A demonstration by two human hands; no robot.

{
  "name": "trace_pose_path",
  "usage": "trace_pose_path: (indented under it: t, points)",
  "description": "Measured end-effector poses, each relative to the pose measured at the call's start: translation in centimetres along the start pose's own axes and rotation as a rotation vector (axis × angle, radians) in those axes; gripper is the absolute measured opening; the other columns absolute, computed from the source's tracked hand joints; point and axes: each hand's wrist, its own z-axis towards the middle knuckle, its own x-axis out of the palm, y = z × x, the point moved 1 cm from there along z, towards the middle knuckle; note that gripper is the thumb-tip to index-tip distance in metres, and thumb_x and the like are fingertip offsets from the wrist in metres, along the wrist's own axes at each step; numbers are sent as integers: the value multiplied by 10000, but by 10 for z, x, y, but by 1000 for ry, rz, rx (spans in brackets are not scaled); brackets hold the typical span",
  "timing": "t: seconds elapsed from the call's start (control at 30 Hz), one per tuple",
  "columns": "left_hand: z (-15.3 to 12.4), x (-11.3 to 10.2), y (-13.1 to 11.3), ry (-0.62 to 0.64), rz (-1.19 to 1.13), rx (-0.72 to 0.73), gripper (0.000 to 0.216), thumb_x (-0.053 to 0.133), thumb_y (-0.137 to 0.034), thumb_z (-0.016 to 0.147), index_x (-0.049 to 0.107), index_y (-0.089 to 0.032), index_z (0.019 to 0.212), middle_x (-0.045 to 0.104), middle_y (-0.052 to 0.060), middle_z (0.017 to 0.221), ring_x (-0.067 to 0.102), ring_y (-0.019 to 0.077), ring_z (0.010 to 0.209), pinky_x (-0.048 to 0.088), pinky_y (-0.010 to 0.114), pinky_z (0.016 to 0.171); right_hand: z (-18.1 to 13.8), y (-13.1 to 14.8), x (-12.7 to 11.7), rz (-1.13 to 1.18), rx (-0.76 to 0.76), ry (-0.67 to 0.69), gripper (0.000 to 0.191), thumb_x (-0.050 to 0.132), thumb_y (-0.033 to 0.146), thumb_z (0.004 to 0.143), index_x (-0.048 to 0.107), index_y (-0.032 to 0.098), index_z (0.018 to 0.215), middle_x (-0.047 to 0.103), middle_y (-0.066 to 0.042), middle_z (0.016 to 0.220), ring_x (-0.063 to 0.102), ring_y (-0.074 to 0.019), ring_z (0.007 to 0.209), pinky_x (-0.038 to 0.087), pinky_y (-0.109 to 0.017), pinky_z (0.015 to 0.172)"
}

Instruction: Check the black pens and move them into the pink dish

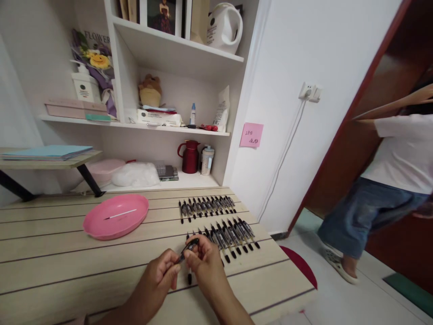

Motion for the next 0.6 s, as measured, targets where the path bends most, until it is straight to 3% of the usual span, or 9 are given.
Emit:
trace_pose_path:
  t: [0.1,0.23,0.33,0.47,0.53,0.6]
  points:
    - [-3,1,-1,12,67,31,135,458,-242,789,475,-198,663,456,-56,489,425,101,484,317,224,509,-2,-7,0,3,5,-6,276,659,367,669,543,170,824,433,67,526,412,-78,465,296,-193,439]
    - [2,4,1,59,-111,-65,105,444,-266,774,506,-190,737,466,-64,496,378,76,405,305,202,435,-4,-8,-8,0,21,0,374,663,411,655,515,180,909,482,56,573,429,-84,455,313,-195,422]
    - [14,-12,-3,-36,-238,-172,183,469,-323,732,536,-180,825,473,-69,509,344,65,346,277,192,366,-15,-1,-30,-110,-75,-185,407,610,443,701,491,197,1003,529,29,660,459,-102,503,367,-213,456]
    - [41,-81,-18,-354,-89,-135,307,581,-365,635,627,-149,848,533,-46,512,469,97,454,379,216,487,-38,-8,-75,-384,-64,-370,311,542,465,746,570,196,899,549,8,654,464,-116,522,387,-214,480]
    - [56,-124,-23,-500,183,-225,313,591,-380,624,661,-144,817,575,-25,527,513,128,505,384,233,513,-49,-22,-95,-480,-51,-393,291,568,470,713,602,198,810,568,-2,646,506,-140,573,409,-216,519]
    - [70,-163,-23,-576,269,-269,266,593,-350,629,665,-123,749,609,14,551,554,165,568,396,256,551,-55,-36,-109,-523,-38,-418,286,571,478,699,614,201,754,570,-4,617,521,-155,591,421,-222,540]
